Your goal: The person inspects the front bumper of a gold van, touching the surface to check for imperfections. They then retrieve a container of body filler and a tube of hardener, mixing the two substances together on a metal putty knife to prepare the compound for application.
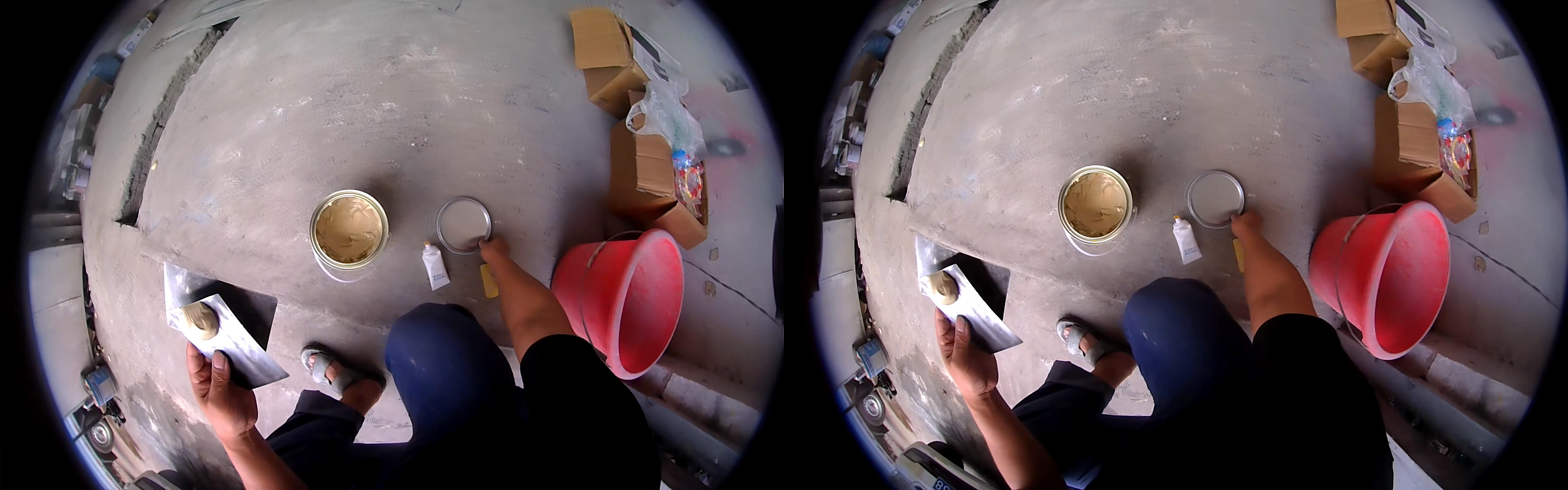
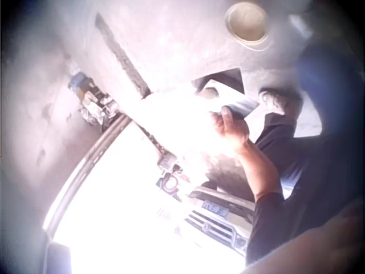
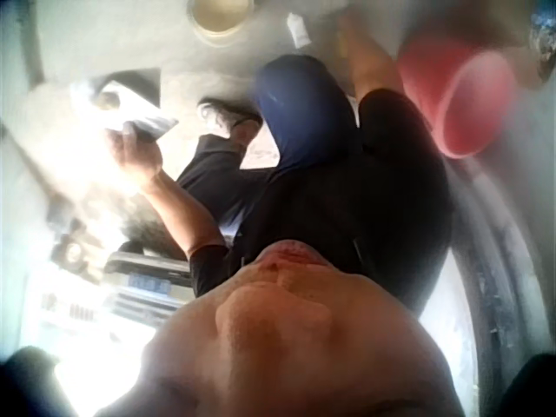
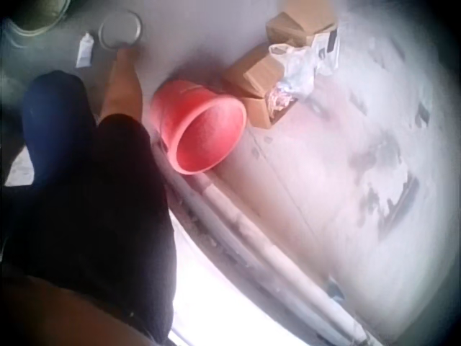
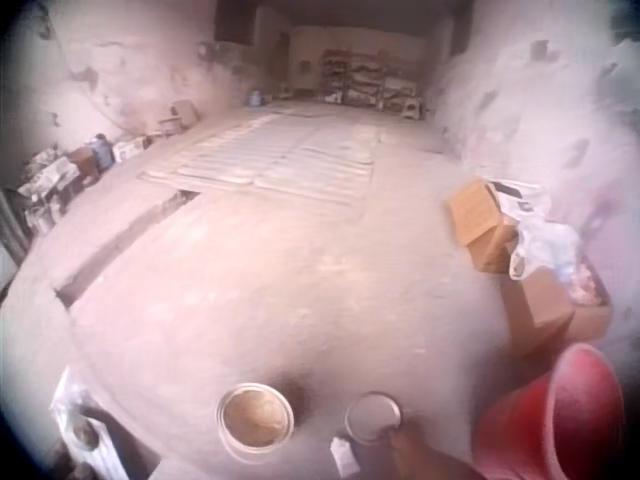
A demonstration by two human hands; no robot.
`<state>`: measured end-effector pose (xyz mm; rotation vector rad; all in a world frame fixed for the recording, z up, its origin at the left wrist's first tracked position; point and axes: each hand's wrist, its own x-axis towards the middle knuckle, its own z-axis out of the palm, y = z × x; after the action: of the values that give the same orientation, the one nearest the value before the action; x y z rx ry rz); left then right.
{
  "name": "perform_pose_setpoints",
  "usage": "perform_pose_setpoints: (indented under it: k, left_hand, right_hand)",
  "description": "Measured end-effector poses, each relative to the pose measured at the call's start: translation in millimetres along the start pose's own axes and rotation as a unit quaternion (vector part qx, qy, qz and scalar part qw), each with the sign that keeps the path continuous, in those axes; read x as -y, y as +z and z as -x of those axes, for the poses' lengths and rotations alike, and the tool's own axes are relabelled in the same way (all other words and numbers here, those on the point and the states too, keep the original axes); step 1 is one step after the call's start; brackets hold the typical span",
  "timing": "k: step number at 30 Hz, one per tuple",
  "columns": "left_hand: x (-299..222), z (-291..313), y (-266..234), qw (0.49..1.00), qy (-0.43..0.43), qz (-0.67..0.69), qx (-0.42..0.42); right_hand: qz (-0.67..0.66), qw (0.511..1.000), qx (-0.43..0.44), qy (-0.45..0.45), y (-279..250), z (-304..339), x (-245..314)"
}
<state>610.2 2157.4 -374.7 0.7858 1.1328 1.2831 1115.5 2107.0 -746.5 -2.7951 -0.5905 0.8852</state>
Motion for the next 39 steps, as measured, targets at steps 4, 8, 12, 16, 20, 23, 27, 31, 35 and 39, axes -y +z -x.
perform_pose_setpoints:
  k: [4, 8, 12, 16, 20, 23, 27, 31, 35, 39]
  left_hand:
    - [-4, 0, -1, 1.0, 0.0, -0.006, -0.004]
    - [-8, -4, 0, 1.0, 0.01, -0.005, -0.011]
    - [-10, -6, -1, 1.0, 0.01, 0.011, -0.025]
    - [-17, -8, 0, 0.999, 0.03, 0.012, -0.035]
    - [-21, -11, -4, 0.999, 0.036, 0.016, -0.037]
    - [-23, -8, -8, 0.998, 0.038, 0.013, -0.049]
    - [-24, -2, -16, 0.996, 0.048, 0.012, -0.068]
    - [-25, 0, -16, 0.996, 0.048, 0.008, -0.072]
    - [-24, 2, -17, 0.996, 0.045, 0.005, -0.083]
    - [-21, 0, -25, 0.997, 0.04, -0.01, -0.058]
  right_hand:
    - [0.031, 0.999, -0.008, -0.009, -15, 11, 16]
    - [-0.158, 0.982, -0.1, -0.028, -41, 13, 27]
    - [-0.126, 0.947, -0.111, -0.273, -109, 75, 95]
    - [-0.049, 0.795, -0.147, -0.586, -135, 152, 166]
    - [0.07, 0.62, -0.045, -0.78, -103, 193, 200]
    - [0.102, 0.544, -0.001, -0.833, -74, 203, 205]
    - [0.132, 0.506, 0.006, -0.852, -44, 201, 202]
    - [0.129, 0.533, 0.004, -0.836, -34, 195, 195]
    - [0.091, 0.614, 0.024, -0.783, -39, 193, 189]
    - [-0.059, 0.788, -0.008, -0.613, -37, 159, 156]
